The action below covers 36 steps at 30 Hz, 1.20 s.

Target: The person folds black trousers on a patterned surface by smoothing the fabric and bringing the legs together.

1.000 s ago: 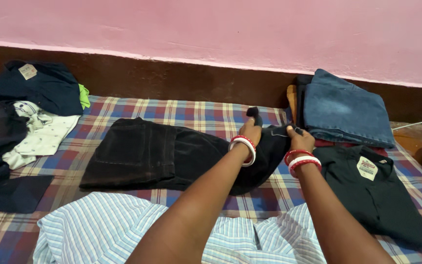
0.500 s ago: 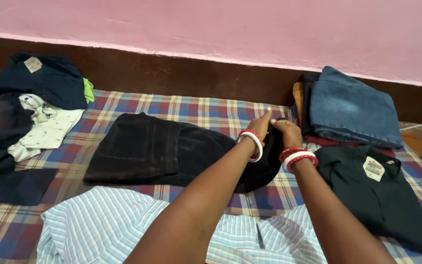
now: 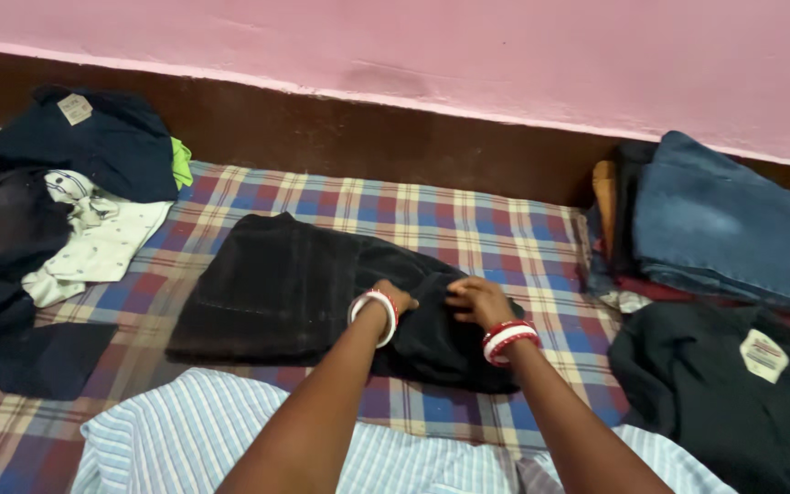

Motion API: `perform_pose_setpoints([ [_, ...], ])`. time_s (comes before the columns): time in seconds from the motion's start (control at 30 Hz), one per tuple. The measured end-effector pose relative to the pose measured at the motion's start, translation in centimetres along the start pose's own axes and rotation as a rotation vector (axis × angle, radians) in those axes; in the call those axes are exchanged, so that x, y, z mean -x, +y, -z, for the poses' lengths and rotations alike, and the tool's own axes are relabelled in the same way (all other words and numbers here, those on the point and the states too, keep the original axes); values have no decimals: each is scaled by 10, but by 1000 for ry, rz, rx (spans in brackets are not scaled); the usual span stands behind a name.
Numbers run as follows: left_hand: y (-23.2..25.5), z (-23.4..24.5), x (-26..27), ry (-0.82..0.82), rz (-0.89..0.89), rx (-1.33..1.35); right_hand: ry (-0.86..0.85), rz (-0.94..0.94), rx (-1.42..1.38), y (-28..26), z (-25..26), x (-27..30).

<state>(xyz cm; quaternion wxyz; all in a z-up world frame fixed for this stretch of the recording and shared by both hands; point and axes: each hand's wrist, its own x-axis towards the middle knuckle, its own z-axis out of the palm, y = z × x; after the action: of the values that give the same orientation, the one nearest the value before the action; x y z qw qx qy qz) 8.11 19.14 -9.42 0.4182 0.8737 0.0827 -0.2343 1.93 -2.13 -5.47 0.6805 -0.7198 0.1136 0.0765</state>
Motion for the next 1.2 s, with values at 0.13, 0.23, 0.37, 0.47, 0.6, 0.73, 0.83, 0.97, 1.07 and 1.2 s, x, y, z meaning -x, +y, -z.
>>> perform_pose_setpoints([
  [0.13,3,12,57,35,5,232,267,247,543,22,31,4],
  [0.23,27,13,77,7,-15,93,451,442,838,27,53,22],
  [0.37,23,-14,46,-80,-10,81,569,392,997,37,66,29],
  [0.47,12,-45,9,-90,-163,235,404,237,1335,46,73,29],
  [0.6,38,-43,-6,-67,-354,651,358,-179,475,45,80,23],
  [0.73,83,-13,11,-50,-412,813,604,129,365,12,92,17],
  [0.83,85,-3,34,199,-223,482,413,-92,117,-10,99,19],
  [0.97,79,-7,58,268,-118,435,51,18,93,1,95,30],
  [1.07,91,-10,61,310,-111,468,87,127,315,-6,80,47],
  [1.2,117,-15,58,364,-109,506,-321,58,110,-52,52,86],
])
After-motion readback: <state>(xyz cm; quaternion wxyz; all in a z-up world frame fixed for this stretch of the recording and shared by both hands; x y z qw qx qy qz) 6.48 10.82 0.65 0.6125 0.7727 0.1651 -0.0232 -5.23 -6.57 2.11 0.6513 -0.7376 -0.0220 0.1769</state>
